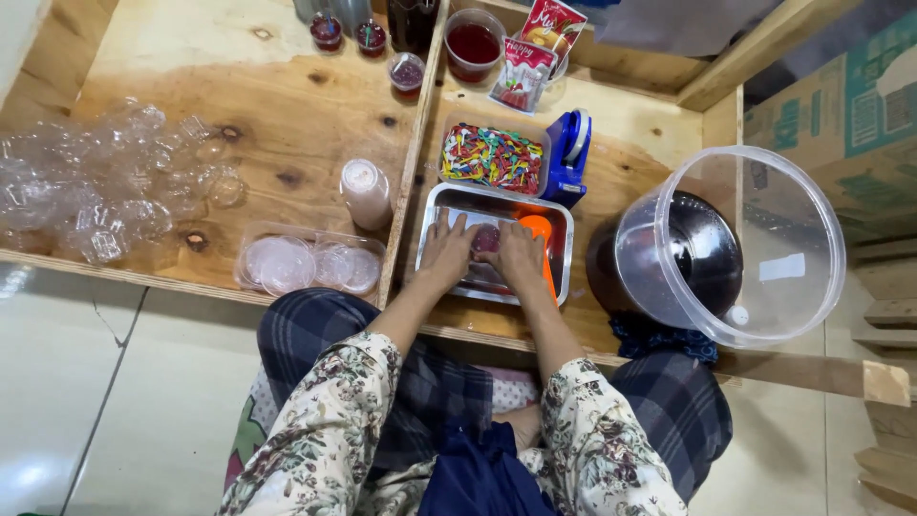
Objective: The person fills small cups with a dark liquid using a ladle and then adds colorful toppings by hand. The cups are placed into a metal tray and then handled individually to complete the packaging process.
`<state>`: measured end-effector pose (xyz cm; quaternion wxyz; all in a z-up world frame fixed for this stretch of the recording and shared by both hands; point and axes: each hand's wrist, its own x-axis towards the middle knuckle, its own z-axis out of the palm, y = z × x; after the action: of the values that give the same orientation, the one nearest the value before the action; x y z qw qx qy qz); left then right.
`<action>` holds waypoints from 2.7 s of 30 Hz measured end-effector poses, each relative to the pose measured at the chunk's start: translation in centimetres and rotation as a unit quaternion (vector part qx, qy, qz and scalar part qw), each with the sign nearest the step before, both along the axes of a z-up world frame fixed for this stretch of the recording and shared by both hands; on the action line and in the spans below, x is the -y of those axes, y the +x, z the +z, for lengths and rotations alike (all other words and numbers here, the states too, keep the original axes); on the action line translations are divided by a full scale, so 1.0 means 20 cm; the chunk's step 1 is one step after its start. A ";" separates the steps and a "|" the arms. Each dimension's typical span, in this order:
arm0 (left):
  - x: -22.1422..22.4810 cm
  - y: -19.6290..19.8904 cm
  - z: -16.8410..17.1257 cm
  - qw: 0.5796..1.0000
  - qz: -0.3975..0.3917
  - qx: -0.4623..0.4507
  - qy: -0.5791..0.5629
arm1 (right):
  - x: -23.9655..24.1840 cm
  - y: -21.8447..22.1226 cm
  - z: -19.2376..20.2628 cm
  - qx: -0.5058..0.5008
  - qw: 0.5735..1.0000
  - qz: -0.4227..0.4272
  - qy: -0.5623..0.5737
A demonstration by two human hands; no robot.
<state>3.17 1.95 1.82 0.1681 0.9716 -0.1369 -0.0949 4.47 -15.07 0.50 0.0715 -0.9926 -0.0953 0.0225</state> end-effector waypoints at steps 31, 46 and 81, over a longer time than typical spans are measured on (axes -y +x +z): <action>-0.04 0.09 -0.06 0.994 -0.100 0.016 0.034 | -0.15 0.58 0.18 -0.166 0.985 -0.038 0.014; -0.02 0.08 -0.10 0.987 -0.070 0.143 -0.021 | 0.08 0.67 -0.06 -0.129 0.976 -0.107 0.140; 0.01 0.00 0.11 0.952 0.067 -0.073 -0.290 | 0.04 0.00 0.15 -0.032 0.917 -0.145 0.370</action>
<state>3.18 1.77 3.93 0.4578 0.8785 -0.0801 -0.1106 4.53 -15.94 3.43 0.4393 -0.8969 0.0505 0.0068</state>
